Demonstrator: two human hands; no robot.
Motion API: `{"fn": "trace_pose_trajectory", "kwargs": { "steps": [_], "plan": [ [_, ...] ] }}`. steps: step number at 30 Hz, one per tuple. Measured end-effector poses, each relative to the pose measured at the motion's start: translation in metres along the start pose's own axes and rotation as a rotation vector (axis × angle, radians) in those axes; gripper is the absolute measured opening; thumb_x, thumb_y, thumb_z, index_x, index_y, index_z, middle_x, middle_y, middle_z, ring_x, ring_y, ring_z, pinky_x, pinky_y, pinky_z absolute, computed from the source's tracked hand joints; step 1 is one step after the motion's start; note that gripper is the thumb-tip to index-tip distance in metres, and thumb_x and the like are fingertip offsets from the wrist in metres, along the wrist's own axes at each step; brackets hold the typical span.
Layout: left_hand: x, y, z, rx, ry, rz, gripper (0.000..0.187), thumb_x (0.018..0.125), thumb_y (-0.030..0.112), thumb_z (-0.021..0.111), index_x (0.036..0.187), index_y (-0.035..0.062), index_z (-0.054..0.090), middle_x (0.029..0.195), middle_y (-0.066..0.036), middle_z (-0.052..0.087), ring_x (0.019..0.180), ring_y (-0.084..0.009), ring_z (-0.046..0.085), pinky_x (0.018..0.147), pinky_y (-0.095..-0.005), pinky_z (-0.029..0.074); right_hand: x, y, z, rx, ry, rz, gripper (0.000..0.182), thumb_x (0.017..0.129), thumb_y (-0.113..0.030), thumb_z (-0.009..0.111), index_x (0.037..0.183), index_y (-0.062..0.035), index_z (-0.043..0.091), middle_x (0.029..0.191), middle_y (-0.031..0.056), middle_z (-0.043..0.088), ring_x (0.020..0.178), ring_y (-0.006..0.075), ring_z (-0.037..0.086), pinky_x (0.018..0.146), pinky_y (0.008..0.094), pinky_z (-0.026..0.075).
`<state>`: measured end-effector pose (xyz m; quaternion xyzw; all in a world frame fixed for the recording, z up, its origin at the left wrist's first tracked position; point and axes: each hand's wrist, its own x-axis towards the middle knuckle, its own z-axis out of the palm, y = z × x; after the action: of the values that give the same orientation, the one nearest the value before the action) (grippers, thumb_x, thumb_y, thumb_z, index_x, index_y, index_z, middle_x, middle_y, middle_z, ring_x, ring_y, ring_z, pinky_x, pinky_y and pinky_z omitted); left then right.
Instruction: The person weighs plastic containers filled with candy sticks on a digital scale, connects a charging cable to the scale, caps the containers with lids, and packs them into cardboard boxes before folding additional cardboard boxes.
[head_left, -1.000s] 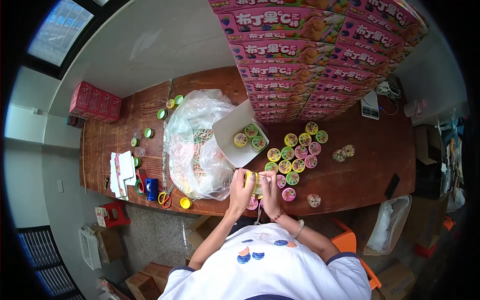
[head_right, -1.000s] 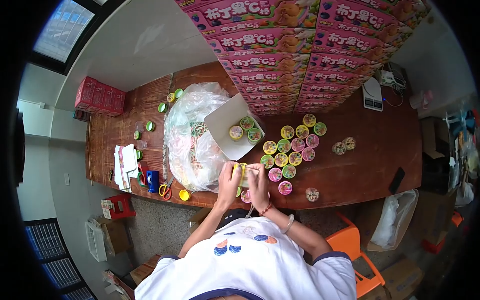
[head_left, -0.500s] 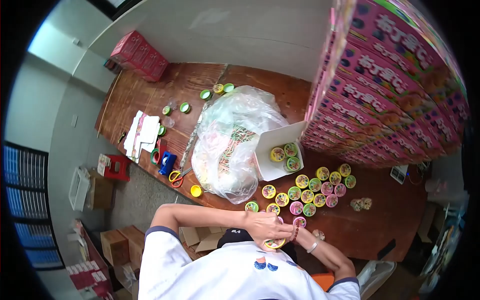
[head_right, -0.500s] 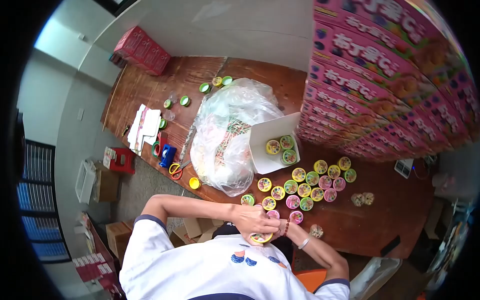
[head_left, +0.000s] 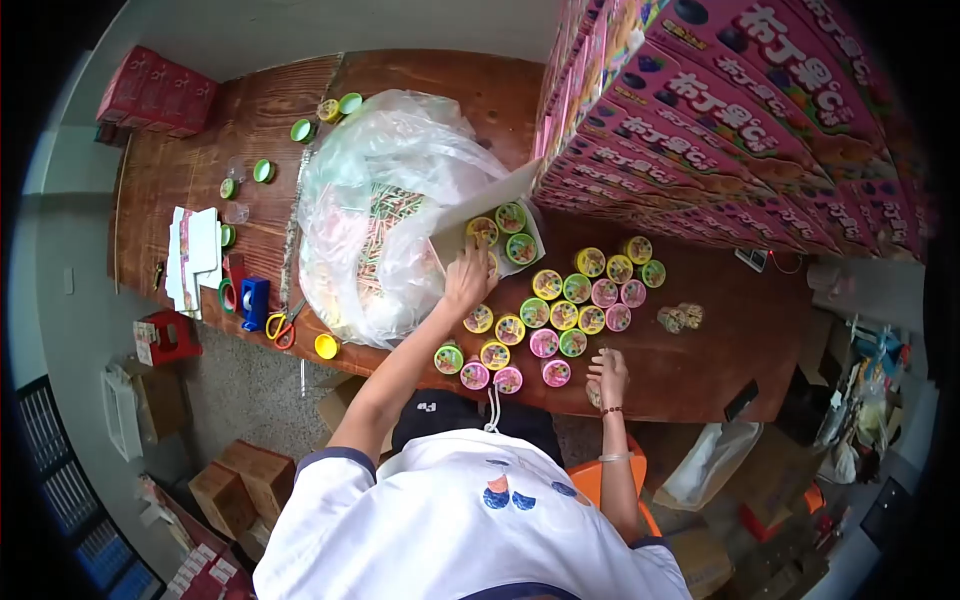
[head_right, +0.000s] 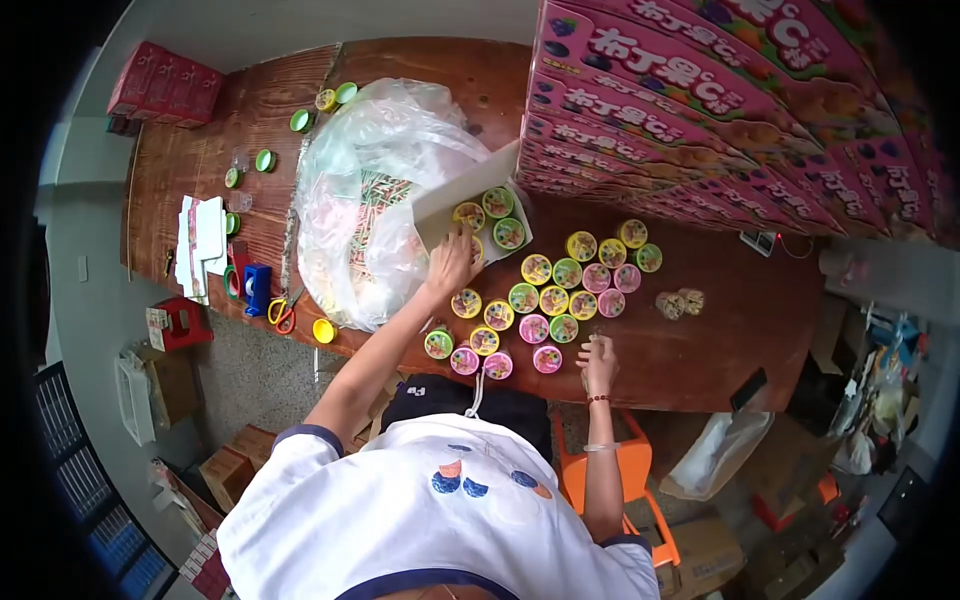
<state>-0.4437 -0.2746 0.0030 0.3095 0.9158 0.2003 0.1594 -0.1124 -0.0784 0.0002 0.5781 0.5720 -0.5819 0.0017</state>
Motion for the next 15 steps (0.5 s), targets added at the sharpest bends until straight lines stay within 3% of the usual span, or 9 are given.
{"fn": "trace_pose_trajectory", "kwargs": {
  "steps": [1,3,4,7,9,10,12,13,15],
  "plan": [
    [0.0,0.005,-0.001,-0.018,-0.091,-0.041,0.075,0.08,0.029,0.084,0.137,-0.002,0.046,0.129,-0.031,0.053,0.097,-0.0447,0.067,0.078,-0.0518,0.058,-0.004,0.008,-0.003,-0.102,0.033,-0.037,0.034,0.106,-0.033,0.058,0.121,-0.0025,0.063,0.1,0.0118,0.073,0.083,0.0195,0.073,0.063,0.0329,0.062],
    [-0.008,-0.015,0.026,0.049,0.071,0.11,0.086,0.081,0.031,0.085,0.146,-0.0021,0.039,0.138,-0.033,0.047,0.109,-0.0467,0.064,0.082,-0.0516,0.058,-0.017,0.015,0.001,-0.219,0.051,-0.126,0.029,0.103,-0.027,0.066,0.119,-0.0027,0.064,0.099,0.0105,0.074,0.082,0.0175,0.073,0.063,0.0317,0.061],
    [-0.013,-0.014,0.024,0.037,-0.033,0.043,0.094,0.08,0.032,0.086,0.154,0.0025,0.037,0.143,-0.03,0.043,0.119,-0.0454,0.059,0.087,-0.0492,0.059,-0.024,0.02,0.007,-0.315,0.053,-0.181,0.03,0.101,-0.026,0.067,0.12,-0.0023,0.063,0.098,0.0111,0.074,0.081,0.018,0.072,0.065,0.0319,0.061],
    [-0.045,0.005,-0.012,-0.038,0.05,0.138,0.068,0.089,0.034,0.077,0.14,0.0007,0.046,0.127,-0.025,0.051,0.111,-0.044,0.061,0.084,-0.0471,0.059,-0.05,0.021,0.033,-0.573,0.068,-0.54,0.045,0.085,-0.012,0.081,0.124,-0.0036,0.06,0.117,0.0177,0.061,0.106,0.0308,0.065,0.085,0.0407,0.056],
    [-0.087,0.024,-0.039,-0.114,-0.276,0.241,0.056,0.091,0.031,0.074,0.131,0.0009,0.05,0.118,-0.021,0.054,0.104,-0.041,0.064,0.084,-0.0471,0.058,-0.078,-0.002,0.048,-0.77,0.053,-0.685,0.048,0.078,-0.007,0.083,0.121,-0.0036,0.061,0.115,0.0194,0.056,0.111,0.0391,0.055,0.097,0.0476,0.046],
    [-0.116,0.02,-0.027,-0.065,-0.391,0.271,0.062,0.089,0.03,0.075,0.136,-0.0002,0.047,0.12,-0.022,0.054,0.101,-0.0423,0.065,0.083,-0.0475,0.057,-0.087,-0.005,0.056,-0.724,-0.008,-0.731,0.044,0.079,-0.006,0.082,0.118,-0.0029,0.062,0.113,0.019,0.056,0.108,0.0383,0.055,0.094,0.0474,0.048],
    [-0.176,0.01,0.004,0.146,-0.344,0.333,0.076,0.075,0.032,0.084,0.136,0.0005,0.051,0.122,-0.017,0.057,0.113,-0.0328,0.061,0.091,-0.045,0.054,-0.093,0.006,0.075,-0.7,-0.21,-0.873,0.048,0.078,-0.008,0.083,0.119,-0.0015,0.062,0.116,0.0191,0.056,0.112,0.0392,0.055,0.095,0.047,0.049],
    [-0.193,0.009,0.009,0.249,-0.445,0.32,0.075,0.074,0.033,0.083,0.134,0.0002,0.052,0.121,-0.015,0.058,0.117,-0.0298,0.056,0.096,-0.0426,0.049,-0.099,0.009,0.089,-0.742,-0.279,-0.868,0.058,0.075,-0.013,0.086,0.124,-0.0015,0.059,0.12,0.0194,0.056,0.115,0.0394,0.055,0.097,0.0474,0.049],
    [-0.208,-0.003,0.034,0.322,-0.352,0.419,0.061,0.074,0.033,0.081,0.121,0.0039,0.056,0.111,-0.011,0.06,0.108,-0.0265,0.057,0.093,-0.0387,0.046,-0.098,0.019,0.115,-0.891,-0.388,-0.921,0.073,0.071,-0.02,0.091,0.131,-0.0025,0.053,0.127,0.0199,0.054,0.119,0.0401,0.053,0.101,0.0476,0.048]
  ]
}}
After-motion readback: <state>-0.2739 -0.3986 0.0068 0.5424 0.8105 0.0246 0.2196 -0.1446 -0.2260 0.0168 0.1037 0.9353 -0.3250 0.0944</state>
